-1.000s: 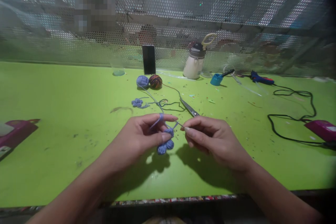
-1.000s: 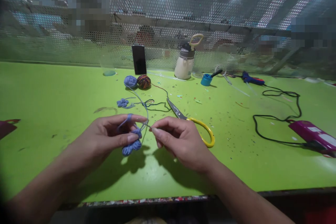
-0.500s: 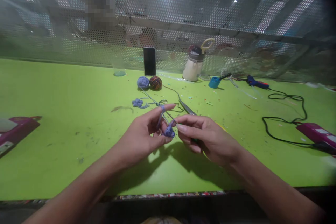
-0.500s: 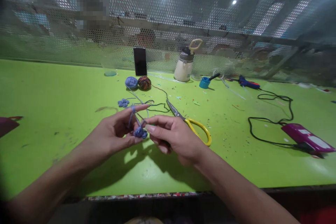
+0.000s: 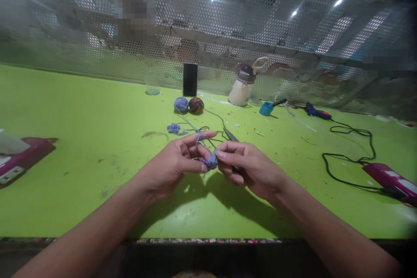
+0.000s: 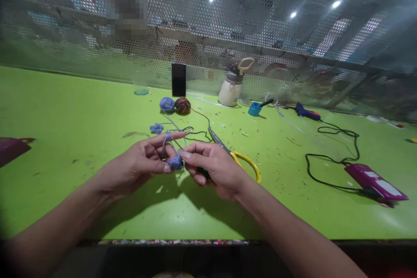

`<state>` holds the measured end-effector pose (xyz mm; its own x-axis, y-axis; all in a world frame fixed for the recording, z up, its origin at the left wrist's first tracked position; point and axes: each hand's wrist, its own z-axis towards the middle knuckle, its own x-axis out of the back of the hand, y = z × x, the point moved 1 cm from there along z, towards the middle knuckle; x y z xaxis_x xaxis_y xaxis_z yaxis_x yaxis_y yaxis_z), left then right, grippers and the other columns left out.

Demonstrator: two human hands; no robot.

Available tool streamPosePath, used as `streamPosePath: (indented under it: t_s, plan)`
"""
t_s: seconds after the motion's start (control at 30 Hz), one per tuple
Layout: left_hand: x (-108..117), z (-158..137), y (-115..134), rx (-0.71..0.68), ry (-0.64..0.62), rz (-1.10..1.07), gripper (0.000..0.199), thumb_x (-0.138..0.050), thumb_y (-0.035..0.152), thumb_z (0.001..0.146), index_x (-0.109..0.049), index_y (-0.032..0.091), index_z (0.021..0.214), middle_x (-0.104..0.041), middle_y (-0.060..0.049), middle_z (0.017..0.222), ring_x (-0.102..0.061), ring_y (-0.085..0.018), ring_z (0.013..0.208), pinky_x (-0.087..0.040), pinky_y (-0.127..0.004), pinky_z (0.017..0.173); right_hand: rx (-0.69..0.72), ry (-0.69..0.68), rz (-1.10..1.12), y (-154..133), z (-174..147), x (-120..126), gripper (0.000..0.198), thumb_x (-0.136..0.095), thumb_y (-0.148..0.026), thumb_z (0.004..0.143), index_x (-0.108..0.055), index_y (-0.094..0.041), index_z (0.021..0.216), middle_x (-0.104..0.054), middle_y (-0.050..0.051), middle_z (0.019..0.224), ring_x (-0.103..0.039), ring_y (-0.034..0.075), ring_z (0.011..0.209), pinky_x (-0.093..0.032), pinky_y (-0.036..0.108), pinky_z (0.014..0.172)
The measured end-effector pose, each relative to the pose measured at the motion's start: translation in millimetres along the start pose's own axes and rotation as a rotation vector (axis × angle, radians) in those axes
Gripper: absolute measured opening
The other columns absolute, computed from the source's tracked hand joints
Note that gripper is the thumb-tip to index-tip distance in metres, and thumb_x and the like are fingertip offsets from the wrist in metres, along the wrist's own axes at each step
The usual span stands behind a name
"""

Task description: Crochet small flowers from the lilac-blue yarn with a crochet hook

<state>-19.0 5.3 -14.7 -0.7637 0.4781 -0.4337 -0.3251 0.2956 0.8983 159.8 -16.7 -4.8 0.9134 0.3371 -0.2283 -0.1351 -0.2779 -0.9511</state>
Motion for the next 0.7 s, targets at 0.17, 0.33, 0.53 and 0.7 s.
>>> streamPosePath:
  t_s: [0.17, 0.33, 0.53, 0.7]
  plan:
    - [0.0, 1.3, 1.0, 0.037, 0.014, -0.076, 0.07, -0.076, -0.006, 0.065, -0.059, 0.014, 0.129, -0.072, 0.001, 0.077, -0.065, -0.011, 0.075, -0.046, -0.024, 0.079, 0.023, -0.017, 0.06, 8.0, 5.1, 3.5, 0.024, -0.074, -0.033, 0.08, -0.059, -0.015, 0.077, -0.051, -0.007, 0.052, -0.036, 0.002, 0.035, -0.02, 0.016, 0.035]
    - [1.7, 1.5, -0.8, 0.048, 0.011, -0.119, 0.071, -0.074, -0.006, 0.068, -0.054, 0.015, 0.134, -0.074, -0.001, 0.082, -0.067, -0.012, 0.079, -0.047, -0.026, 0.085, 0.059, -0.016, 0.088, 13.7, 4.6, 6.5, 0.027, -0.076, -0.036, 0.078, -0.057, -0.016, 0.076, -0.05, -0.007, 0.052, -0.035, 0.002, 0.035, -0.02, 0.015, 0.035]
    - [1.3, 2.3, -4.5, 0.053, 0.034, -0.126, 0.065, -0.073, -0.004, 0.071, -0.056, 0.014, 0.132, -0.075, -0.004, 0.086, -0.066, -0.012, 0.081, -0.046, -0.024, 0.086, 0.111, 0.027, 0.127, 17.7, 3.1, 8.5, 0.023, -0.074, -0.034, 0.081, -0.06, -0.016, 0.08, -0.051, -0.007, 0.054, -0.038, 0.002, 0.036, -0.02, 0.015, 0.035]
    - [-0.5, 4.2, -6.0, 0.072, -0.002, -0.119, 0.064, -0.072, -0.005, 0.066, -0.062, 0.013, 0.126, -0.072, -0.001, 0.077, -0.064, -0.012, 0.075, -0.045, -0.026, 0.082, 0.166, 0.023, 0.101, 19.6, 2.0, 2.1, 0.023, -0.077, -0.032, 0.078, -0.061, -0.016, 0.074, -0.05, -0.007, 0.052, -0.036, 0.003, 0.038, -0.023, 0.016, 0.036]
